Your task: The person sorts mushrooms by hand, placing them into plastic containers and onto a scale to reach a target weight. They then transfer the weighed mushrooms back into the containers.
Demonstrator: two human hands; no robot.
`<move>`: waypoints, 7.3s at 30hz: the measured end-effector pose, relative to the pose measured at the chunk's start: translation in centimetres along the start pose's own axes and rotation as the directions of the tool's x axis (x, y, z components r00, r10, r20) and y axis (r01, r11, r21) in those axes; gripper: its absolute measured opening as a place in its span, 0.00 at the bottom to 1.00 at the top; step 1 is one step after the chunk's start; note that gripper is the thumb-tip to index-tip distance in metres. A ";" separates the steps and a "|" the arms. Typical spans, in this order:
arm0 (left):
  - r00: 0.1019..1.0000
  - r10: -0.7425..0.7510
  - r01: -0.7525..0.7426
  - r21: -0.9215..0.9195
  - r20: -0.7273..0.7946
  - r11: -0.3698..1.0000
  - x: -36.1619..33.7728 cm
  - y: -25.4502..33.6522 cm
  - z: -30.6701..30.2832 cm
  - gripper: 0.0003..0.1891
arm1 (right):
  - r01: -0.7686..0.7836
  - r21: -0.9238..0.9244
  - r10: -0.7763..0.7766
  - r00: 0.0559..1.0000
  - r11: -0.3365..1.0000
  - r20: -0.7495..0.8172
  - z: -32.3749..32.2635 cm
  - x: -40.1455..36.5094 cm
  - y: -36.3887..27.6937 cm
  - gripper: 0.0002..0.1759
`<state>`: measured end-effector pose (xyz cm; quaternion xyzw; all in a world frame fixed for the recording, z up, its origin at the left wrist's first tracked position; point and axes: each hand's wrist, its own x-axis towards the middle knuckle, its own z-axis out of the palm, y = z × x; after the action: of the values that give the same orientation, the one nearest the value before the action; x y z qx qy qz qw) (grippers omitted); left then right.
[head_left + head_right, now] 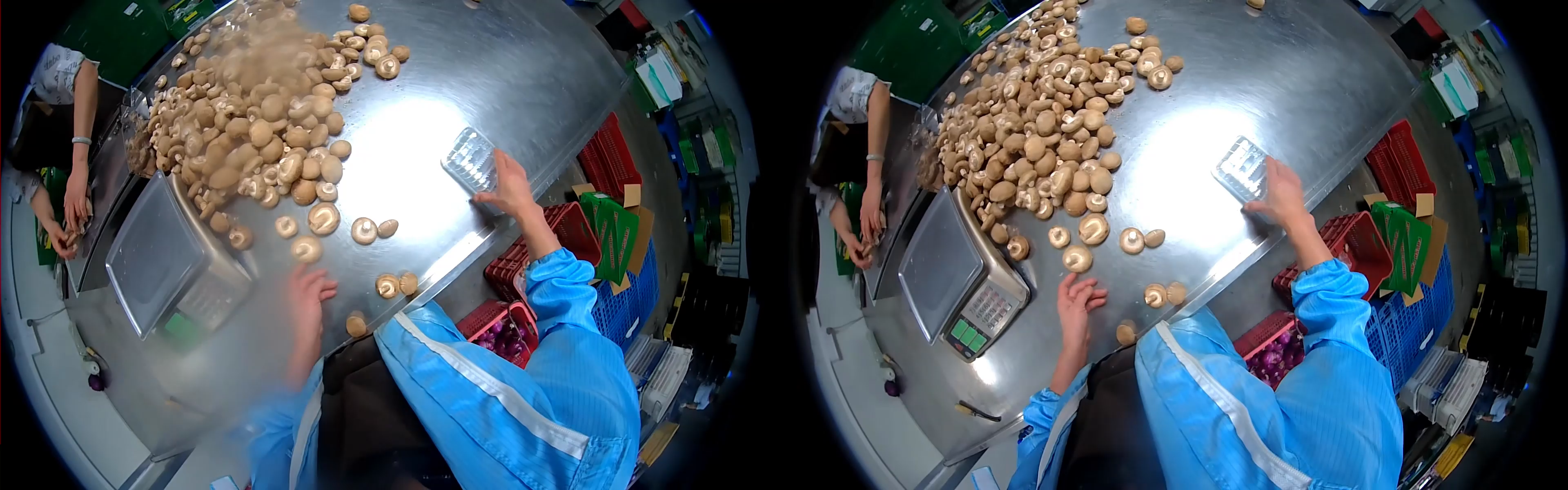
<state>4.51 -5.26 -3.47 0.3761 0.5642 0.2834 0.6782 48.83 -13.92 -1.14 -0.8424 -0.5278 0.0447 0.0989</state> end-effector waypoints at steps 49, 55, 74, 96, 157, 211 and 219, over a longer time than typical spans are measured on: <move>0.471 0.432 -0.793 0.583 0.769 -0.174 7.2 2.1 11.9 0.30 | -0.248 -0.033 0.250 0.955 0.968 0.159 -0.7 0.6 -0.3 0.62; 0.463 0.474 -0.861 0.507 0.749 0.039 7.7 1.1 11.1 0.28 | -0.257 -0.015 0.258 0.963 0.966 0.075 -0.2 0.4 -0.2 0.60; 0.551 0.743 -0.645 0.759 0.380 0.091 3.6 4.5 4.0 0.29 | -0.070 -0.013 0.067 0.982 0.997 -0.179 0.6 -2.1 -2.0 0.46; 0.968 -0.185 0.151 0.196 0.170 0.969 -2.4 2.8 -4.4 0.13 | -0.396 0.856 -0.341 0.796 0.333 0.500 1.3 -7.0 -20.8 0.23; 0.963 0.210 -0.237 -0.162 -0.167 0.958 4.1 13.5 -14.4 0.21 | -0.161 0.907 -0.252 0.928 0.389 0.273 5.8 3.8 -38.5 0.26; 0.582 0.471 -0.747 -0.207 -0.663 0.632 7.2 14.7 -30.6 0.25 | 0.730 0.477 -0.705 0.653 0.489 -0.276 5.7 4.9 -58.7 0.36; 0.551 0.458 -0.756 -0.184 -0.698 0.628 3.4 13.6 -34.5 0.26 | 0.757 0.370 -0.753 0.630 0.539 -0.192 6.4 4.5 -60.3 0.31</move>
<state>-28.03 11.62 3.15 0.2699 0.4858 0.7352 0.3882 -3.45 16.43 5.63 -0.4910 -0.8155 0.1051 0.2879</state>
